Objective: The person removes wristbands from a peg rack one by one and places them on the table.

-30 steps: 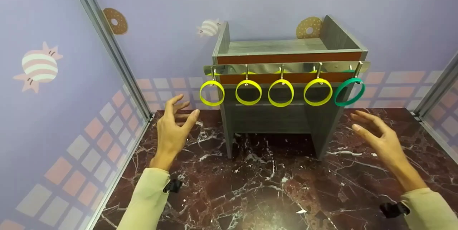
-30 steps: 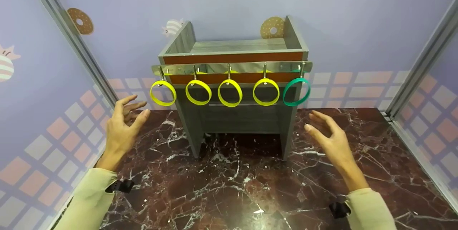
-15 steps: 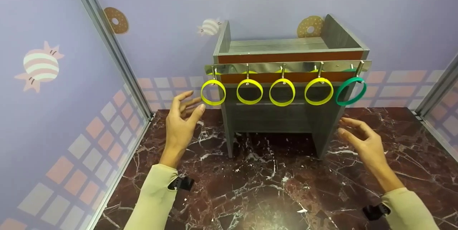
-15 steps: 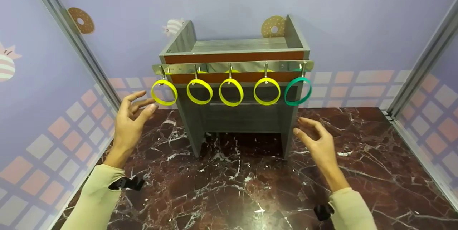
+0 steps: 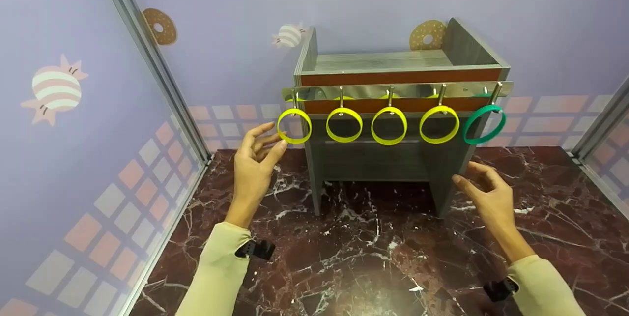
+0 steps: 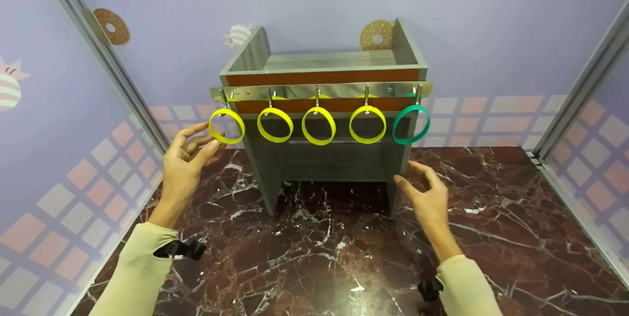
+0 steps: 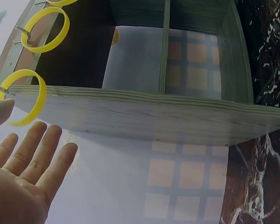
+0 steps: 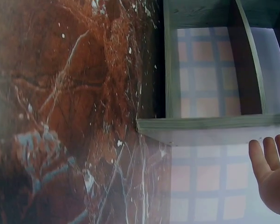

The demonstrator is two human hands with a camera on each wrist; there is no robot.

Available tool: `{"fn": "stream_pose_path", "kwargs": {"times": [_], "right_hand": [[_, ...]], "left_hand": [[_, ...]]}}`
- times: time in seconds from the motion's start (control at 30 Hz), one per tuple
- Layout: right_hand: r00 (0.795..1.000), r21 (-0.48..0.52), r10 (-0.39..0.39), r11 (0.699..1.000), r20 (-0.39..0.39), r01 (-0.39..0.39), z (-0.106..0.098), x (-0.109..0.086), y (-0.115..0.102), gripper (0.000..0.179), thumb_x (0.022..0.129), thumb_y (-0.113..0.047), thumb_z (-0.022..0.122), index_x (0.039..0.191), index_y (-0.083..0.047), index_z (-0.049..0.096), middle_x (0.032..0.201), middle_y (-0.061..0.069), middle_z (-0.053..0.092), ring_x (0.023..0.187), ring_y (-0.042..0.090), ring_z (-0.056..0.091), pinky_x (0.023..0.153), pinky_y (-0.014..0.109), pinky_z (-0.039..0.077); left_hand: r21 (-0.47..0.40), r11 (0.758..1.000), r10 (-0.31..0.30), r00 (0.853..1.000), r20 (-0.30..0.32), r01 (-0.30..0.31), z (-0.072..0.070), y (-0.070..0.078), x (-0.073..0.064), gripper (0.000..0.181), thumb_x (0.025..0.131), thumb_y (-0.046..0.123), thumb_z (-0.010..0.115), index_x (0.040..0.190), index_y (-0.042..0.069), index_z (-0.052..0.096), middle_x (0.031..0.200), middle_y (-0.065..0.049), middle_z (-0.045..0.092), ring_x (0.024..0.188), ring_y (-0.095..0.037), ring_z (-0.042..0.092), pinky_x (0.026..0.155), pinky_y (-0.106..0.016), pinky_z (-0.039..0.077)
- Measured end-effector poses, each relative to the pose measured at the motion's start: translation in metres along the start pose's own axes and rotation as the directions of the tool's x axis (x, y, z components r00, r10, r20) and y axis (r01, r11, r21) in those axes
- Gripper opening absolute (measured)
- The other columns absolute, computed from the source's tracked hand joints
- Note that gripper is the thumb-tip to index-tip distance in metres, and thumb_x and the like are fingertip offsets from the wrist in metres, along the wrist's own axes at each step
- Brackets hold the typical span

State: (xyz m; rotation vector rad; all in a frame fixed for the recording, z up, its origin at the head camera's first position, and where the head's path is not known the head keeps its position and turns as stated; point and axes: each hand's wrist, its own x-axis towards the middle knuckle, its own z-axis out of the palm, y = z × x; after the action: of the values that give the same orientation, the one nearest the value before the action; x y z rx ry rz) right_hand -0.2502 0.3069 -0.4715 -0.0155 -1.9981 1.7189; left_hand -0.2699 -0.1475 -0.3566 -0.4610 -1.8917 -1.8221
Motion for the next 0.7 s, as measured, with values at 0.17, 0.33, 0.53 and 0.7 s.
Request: {"fn": "stream_pose_path", "kwargs": {"times": [0.17,0.33,0.53,0.7], "right_hand": [[0.999,0.024,0.009,1.000,-0.049,-0.008,0.008,0.000,0.001,0.042,0.092,-0.003,0.083,0.131,0.003,0.069,0.109,-0.007,0.074,0.101,0.008,0.071,0.081,0.016,0.058],[0.996,0.026,-0.024,0.999,-0.090,0.026,0.013,0.000,0.005,0.038,0.091,-0.001,0.083,0.126,0.005,0.071,0.104,-0.005,0.076,0.095,0.009,0.072,0.077,0.017,0.058],[0.990,0.007,-0.086,0.996,-0.115,0.087,0.015,-0.002,0.009,0.032,0.090,0.004,0.082,0.121,0.007,0.074,0.101,-0.004,0.077,0.090,0.008,0.072,0.074,0.016,0.058],[0.981,-0.032,-0.127,0.992,-0.149,0.124,0.019,-0.001,0.010,0.028,0.089,0.013,0.078,0.117,0.012,0.072,0.095,-0.004,0.075,0.083,0.003,0.071,0.072,0.014,0.058]], "left_hand": [[-0.059,0.998,-0.007,1.000,0.001,0.007,0.004,0.002,0.001,0.041,0.098,0.001,0.074,0.137,-0.003,0.063,0.120,-0.021,0.074,0.099,-0.030,0.075,0.086,-0.036,0.062],[-0.101,0.995,-0.006,1.000,-0.006,0.006,0.008,0.001,0.003,0.039,0.096,-0.003,0.074,0.134,-0.005,0.065,0.117,-0.022,0.074,0.095,-0.029,0.076,0.082,-0.039,0.064],[-0.133,0.991,-0.003,1.000,-0.031,-0.001,0.012,0.001,0.004,0.035,0.095,-0.007,0.074,0.129,-0.007,0.066,0.114,-0.027,0.073,0.090,-0.027,0.076,0.080,-0.040,0.065],[-0.140,0.990,0.001,0.998,-0.067,-0.011,0.016,0.002,0.006,0.030,0.093,-0.009,0.075,0.123,-0.009,0.069,0.105,-0.020,0.075,0.085,-0.024,0.076,0.079,-0.041,0.065]]}}
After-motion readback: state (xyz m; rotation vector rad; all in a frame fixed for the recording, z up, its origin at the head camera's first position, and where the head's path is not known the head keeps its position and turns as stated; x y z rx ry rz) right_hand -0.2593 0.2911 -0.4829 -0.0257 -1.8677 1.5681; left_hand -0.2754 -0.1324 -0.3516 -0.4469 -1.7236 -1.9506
